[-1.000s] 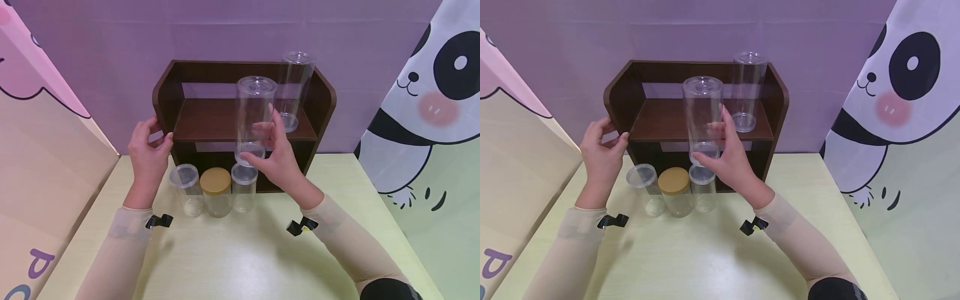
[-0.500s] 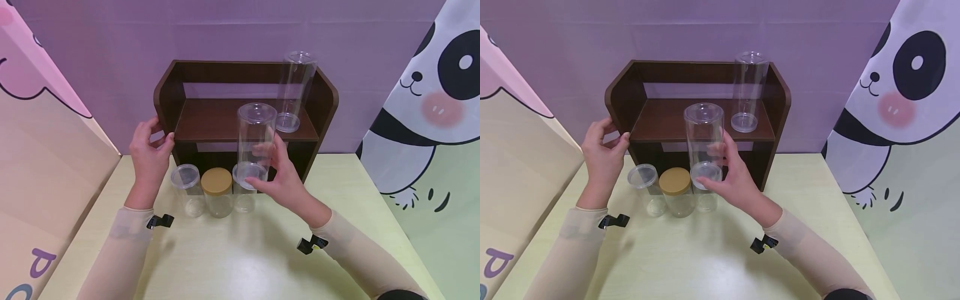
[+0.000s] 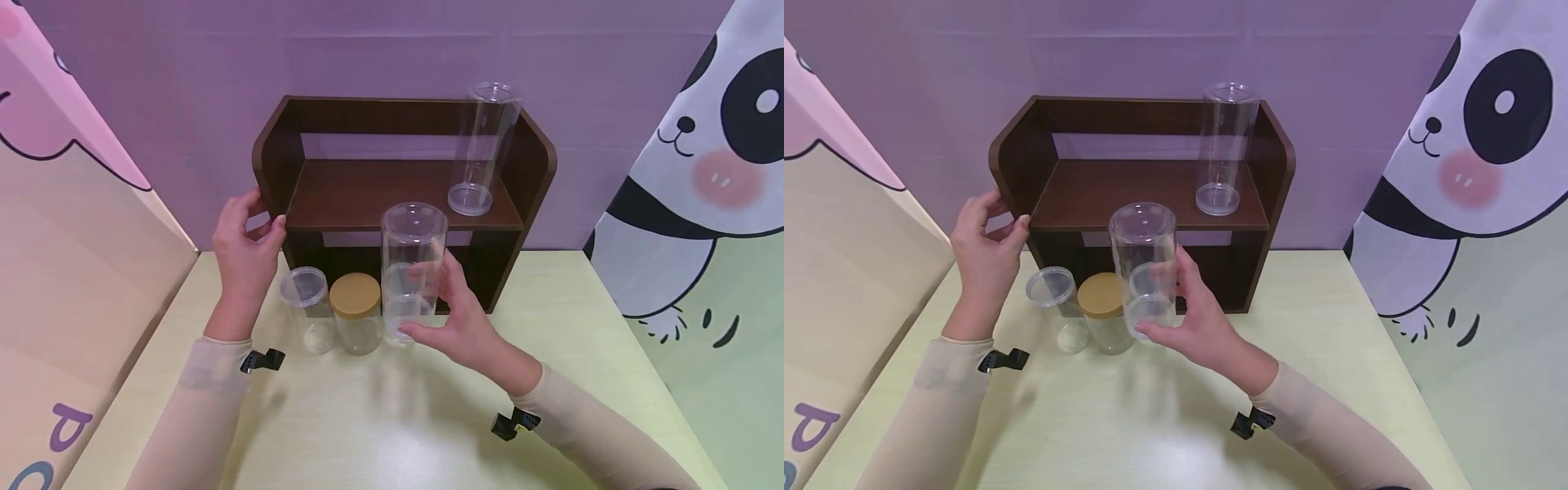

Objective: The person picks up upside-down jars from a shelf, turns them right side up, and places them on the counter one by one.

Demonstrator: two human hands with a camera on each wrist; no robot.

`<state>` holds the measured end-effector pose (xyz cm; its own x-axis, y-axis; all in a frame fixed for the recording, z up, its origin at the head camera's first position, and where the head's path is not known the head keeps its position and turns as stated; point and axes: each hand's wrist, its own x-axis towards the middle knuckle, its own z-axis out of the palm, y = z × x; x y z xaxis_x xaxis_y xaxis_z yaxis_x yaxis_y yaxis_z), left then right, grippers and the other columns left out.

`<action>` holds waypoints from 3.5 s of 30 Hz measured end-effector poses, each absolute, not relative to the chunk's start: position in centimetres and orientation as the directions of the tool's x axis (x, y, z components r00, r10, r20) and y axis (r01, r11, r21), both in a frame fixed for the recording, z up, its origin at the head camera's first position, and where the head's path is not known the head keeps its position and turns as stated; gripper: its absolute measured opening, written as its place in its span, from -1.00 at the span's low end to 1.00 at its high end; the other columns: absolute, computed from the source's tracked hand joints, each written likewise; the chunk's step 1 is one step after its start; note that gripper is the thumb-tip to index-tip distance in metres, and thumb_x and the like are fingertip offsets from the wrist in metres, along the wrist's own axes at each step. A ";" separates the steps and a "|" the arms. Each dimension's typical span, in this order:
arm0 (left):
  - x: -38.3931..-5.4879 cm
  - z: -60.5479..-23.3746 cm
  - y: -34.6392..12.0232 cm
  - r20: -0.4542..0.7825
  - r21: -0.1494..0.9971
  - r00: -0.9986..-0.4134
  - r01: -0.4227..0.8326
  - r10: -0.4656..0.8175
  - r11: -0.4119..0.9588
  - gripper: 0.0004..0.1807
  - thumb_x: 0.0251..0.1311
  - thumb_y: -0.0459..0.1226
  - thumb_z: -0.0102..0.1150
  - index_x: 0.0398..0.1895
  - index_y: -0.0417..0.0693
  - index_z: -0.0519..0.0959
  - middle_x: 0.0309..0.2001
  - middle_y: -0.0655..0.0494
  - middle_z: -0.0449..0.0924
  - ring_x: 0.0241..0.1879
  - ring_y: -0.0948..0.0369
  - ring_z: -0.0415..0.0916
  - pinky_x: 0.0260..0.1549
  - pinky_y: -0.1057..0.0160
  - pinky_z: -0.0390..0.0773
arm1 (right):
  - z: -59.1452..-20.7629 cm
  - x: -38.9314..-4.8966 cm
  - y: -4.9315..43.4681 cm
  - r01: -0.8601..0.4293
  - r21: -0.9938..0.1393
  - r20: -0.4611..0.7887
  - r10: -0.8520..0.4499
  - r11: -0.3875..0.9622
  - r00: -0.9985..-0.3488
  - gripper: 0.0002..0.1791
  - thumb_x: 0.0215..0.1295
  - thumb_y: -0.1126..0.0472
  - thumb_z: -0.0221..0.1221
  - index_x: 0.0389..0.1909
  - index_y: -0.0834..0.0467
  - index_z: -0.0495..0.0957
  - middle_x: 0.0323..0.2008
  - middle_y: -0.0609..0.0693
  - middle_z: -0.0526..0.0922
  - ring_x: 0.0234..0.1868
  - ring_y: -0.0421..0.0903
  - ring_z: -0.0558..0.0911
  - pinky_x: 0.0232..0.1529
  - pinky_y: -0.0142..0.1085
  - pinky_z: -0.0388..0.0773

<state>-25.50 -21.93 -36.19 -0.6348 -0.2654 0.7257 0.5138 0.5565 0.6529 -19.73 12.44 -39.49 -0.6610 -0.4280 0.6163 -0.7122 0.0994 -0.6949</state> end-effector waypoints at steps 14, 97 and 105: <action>-25.7 -36.1 -21.8 0.735 0.653 -0.621 0.544 -0.271 0.527 -0.52 0.39 -0.40 0.48 0.35 -0.12 0.68 0.08 -0.04 0.66 0.12 0.17 0.68 0.05 0.43 0.71 | -42.6 -19.2 12.9 -0.775 -0.620 0.652 -0.467 0.127 -0.598 0.37 -0.01 0.43 0.71 0.70 0.07 0.00 0.36 0.17 0.60 0.35 0.11 0.62 0.34 -0.04 0.67; -18.1 -38.1 -19.7 0.531 0.758 -0.729 0.637 0.432 0.142 -0.15 -0.04 -0.67 0.60 0.39 -0.25 0.48 0.29 -0.31 0.49 0.26 -0.10 0.55 0.29 0.26 0.65 | -41.6 -20.7 17.8 -0.621 -0.779 0.573 -0.507 -0.091 -0.644 -0.15 0.06 0.72 0.42 0.44 0.41 0.41 0.32 0.34 0.54 0.32 0.13 0.56 0.32 -0.23 0.66; -18.1 -38.4 -19.9 0.535 0.727 -0.727 0.655 0.430 0.204 -0.15 -0.06 -0.58 0.69 0.37 -0.23 0.52 0.30 -0.03 0.52 0.24 0.01 0.55 0.29 0.27 0.66 | -41.5 -21.1 18.1 -0.626 -0.766 0.602 -0.497 -0.142 -0.624 -0.17 0.10 0.68 0.44 0.44 0.45 0.39 0.33 0.39 0.51 0.35 0.09 0.56 0.31 -0.25 0.65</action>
